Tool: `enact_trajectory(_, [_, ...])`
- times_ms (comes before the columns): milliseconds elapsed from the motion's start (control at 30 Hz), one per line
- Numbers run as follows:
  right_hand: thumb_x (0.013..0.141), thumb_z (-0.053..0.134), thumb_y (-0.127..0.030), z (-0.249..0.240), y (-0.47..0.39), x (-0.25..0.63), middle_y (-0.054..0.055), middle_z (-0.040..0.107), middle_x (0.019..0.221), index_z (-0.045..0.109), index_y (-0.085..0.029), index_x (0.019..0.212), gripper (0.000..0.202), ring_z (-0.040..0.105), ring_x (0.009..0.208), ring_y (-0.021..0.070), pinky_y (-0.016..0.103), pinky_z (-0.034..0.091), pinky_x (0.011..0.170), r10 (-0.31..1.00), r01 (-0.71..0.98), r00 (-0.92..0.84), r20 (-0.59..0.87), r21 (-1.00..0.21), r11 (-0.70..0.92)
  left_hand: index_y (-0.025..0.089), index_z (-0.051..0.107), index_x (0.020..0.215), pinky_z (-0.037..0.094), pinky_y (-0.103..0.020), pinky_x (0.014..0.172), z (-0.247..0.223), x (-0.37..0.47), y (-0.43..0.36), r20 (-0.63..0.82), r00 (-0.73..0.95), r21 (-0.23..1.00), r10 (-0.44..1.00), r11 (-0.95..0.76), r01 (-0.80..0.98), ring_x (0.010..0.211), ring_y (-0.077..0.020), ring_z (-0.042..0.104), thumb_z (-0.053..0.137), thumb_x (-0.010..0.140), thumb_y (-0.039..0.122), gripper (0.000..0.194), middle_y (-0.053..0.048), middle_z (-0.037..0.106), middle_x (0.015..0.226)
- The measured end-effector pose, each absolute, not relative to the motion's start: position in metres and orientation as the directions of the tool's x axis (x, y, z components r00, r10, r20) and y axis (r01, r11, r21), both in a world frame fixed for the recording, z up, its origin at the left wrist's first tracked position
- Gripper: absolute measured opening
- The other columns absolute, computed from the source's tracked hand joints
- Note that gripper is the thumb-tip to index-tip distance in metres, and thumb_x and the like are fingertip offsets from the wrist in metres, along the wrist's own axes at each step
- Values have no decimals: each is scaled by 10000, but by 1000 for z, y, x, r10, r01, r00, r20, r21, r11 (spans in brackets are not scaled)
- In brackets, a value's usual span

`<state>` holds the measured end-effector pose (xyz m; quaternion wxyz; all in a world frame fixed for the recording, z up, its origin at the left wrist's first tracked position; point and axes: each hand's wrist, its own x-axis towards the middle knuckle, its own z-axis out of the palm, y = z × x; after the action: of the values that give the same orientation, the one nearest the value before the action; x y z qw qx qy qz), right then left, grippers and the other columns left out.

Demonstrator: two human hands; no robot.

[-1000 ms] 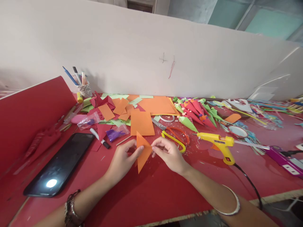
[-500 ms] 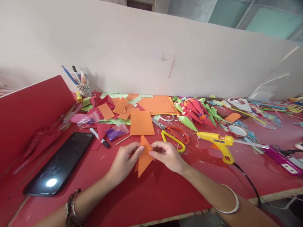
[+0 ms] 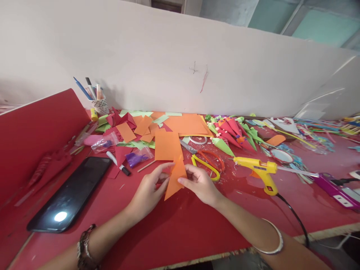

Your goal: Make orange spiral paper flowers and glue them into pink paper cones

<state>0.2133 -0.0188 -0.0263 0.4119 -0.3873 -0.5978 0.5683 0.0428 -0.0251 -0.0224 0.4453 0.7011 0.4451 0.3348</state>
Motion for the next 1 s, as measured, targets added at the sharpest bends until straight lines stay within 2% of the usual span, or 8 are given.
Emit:
enact_trajectory(67, [738, 592, -299, -28, -19, 214, -7, 570, 748, 552, -181, 815, 146, 523, 663, 105, 233, 426, 610, 936, 20, -346, 62, -997, 73, 187, 350, 1200, 418, -216, 569, -22, 44, -27, 70, 370, 934, 926, -191, 301, 574, -115, 529, 392, 836, 234, 370, 35, 556, 625])
enact_trajectory(167, [750, 584, -303, -29, -20, 215, -23, 536, 672, 535, -174, 729, 139, 493, 614, 95, 223, 405, 576, 950, 95, -300, 83, -989, 117, 169, 308, 1198, 431, -226, 557, -21, 47, -28, -53, 372, 980, 927, -23, 196, 557, -130, 567, 400, 841, 276, 384, 35, 575, 590])
enact_trajectory(267, [768, 567, -290, -28, -20, 215, -29, 540, 648, 524, -175, 708, 136, 506, 600, 93, 219, 404, 571, 944, 107, -315, 95, -985, 135, 137, 416, 1099, 462, -261, 606, -21, 50, -28, -171, 454, 984, 874, 128, 124, 598, -154, 615, 384, 850, 336, 320, -20, 637, 665])
enact_trajectory(433, [803, 529, -299, -26, -21, 215, -39, 542, 592, 478, -183, 714, 155, 517, 544, 89, 225, 395, 545, 934, 57, -345, 95, -991, 122, 137, 560, 853, 474, -249, 641, -19, 50, -29, -131, 485, 987, 865, 69, 144, 616, -142, 627, 365, 858, 347, 287, -56, 665, 843])
enact_trajectory(633, [807, 523, -314, -30, -22, 216, -29, 540, 656, 475, -186, 730, 157, 518, 546, 86, 234, 401, 546, 942, 136, -325, 87, -981, 138, 125, 574, 876, 469, -242, 637, -16, 50, -28, -135, 516, 988, 846, 78, 130, 584, -130, 620, 334, 871, 347, 327, -61, 666, 878])
enact_trajectory(800, [805, 527, -302, -27, -22, 216, -35, 531, 644, 470, -188, 732, 147, 520, 544, 85, 229, 409, 548, 931, 126, -354, 91, -982, 144, 126, 568, 887, 465, -258, 655, -18, 50, -29, -128, 501, 990, 856, 84, 109, 580, -133, 612, 320, 873, 361, 342, -66, 658, 881])
enact_trajectory(900, [803, 527, -286, -25, -22, 216, -32, 531, 664, 492, -187, 761, 113, 516, 552, 82, 225, 414, 553, 927, 148, -357, 118, -972, 181, 134, 537, 876, 453, -263, 698, -17, 51, -31, -117, 498, 993, 859, 92, 76, 579, -117, 596, 318, 877, 379, 328, -46, 634, 833])
enact_trajectory(1000, [789, 541, -273, -26, -22, 217, -19, 545, 711, 513, -187, 798, 90, 531, 628, 96, 226, 427, 591, 924, 179, -349, 156, -957, 229, 144, 474, 869, 430, -240, 629, -17, 52, -33, -139, 527, 990, 839, 125, 63, 536, -85, 539, 361, 862, 416, 295, -2, 559, 753])
